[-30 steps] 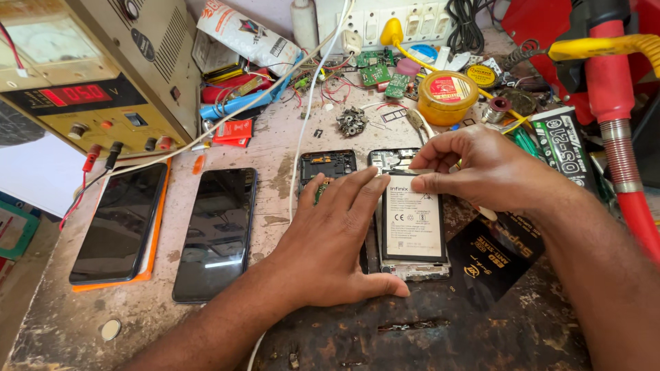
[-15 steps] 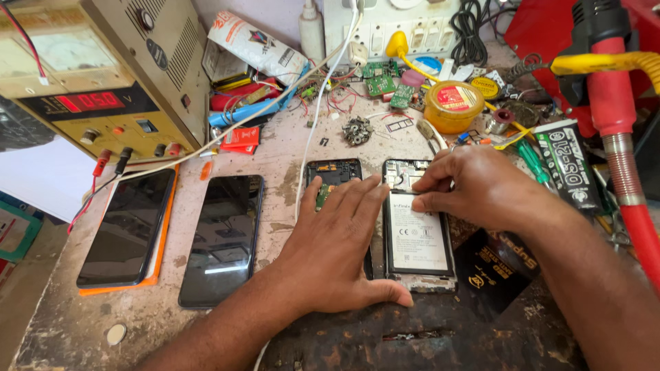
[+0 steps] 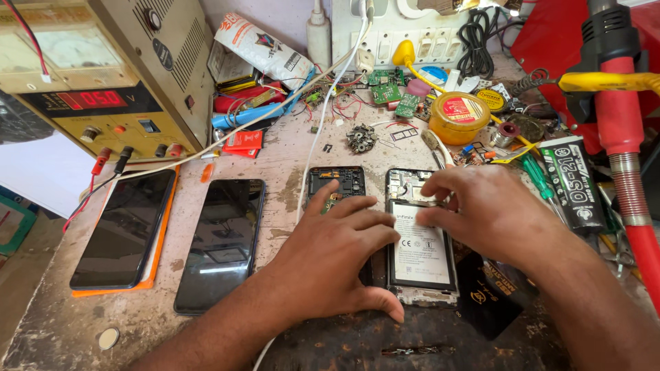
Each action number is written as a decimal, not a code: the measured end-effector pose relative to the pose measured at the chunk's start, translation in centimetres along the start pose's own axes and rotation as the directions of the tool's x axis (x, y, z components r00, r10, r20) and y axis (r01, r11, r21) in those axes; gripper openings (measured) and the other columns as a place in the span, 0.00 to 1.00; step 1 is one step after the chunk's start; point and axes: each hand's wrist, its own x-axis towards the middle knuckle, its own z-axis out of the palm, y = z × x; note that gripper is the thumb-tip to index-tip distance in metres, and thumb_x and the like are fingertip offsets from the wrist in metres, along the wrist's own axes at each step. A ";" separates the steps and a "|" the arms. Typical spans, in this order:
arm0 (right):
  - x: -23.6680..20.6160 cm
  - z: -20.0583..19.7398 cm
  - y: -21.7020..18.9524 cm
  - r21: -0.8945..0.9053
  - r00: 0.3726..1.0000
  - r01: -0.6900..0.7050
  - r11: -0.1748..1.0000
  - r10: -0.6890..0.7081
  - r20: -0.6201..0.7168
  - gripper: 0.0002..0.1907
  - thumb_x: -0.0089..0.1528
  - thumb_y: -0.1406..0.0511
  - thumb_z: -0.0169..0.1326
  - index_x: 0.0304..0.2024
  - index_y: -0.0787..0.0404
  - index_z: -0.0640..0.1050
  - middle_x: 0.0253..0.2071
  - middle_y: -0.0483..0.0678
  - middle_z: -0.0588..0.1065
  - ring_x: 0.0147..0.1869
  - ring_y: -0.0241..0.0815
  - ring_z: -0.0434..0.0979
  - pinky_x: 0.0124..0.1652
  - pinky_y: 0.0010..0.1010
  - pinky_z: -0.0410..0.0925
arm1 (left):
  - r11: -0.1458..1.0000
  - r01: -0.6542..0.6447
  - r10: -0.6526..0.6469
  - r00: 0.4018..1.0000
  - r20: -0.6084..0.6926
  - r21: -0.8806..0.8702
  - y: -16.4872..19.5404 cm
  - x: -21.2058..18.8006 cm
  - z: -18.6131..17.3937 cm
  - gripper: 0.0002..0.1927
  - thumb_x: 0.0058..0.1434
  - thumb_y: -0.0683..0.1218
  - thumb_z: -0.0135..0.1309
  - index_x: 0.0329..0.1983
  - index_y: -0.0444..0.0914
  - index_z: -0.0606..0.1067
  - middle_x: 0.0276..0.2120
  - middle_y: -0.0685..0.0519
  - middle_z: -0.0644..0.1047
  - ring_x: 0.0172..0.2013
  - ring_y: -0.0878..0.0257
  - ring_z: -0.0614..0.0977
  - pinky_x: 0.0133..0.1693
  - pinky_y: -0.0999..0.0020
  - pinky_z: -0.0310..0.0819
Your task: The person removes a battery from a disassembled smartphone, places it into another phone chassis, and uses tweezers to connect the battery ribbon cable to the motherboard. The person handles the battery, motherboard, and phone chassis throughout the process.
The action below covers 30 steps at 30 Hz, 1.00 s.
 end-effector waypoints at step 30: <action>0.5 -0.8 -0.1 0.009 0.906 -0.226 0.974 0.206 0.369 0.27 0.50 0.49 0.72 0.45 0.54 0.82 0.37 0.48 0.80 0.39 0.43 0.83 0.37 0.38 0.73 | 0.928 0.319 -0.371 0.841 -0.393 -0.195 -5.1 -0.2 -3.7 0.11 0.67 0.45 0.55 0.49 0.38 0.79 0.47 0.45 0.81 0.49 0.47 0.82 0.49 0.57 0.75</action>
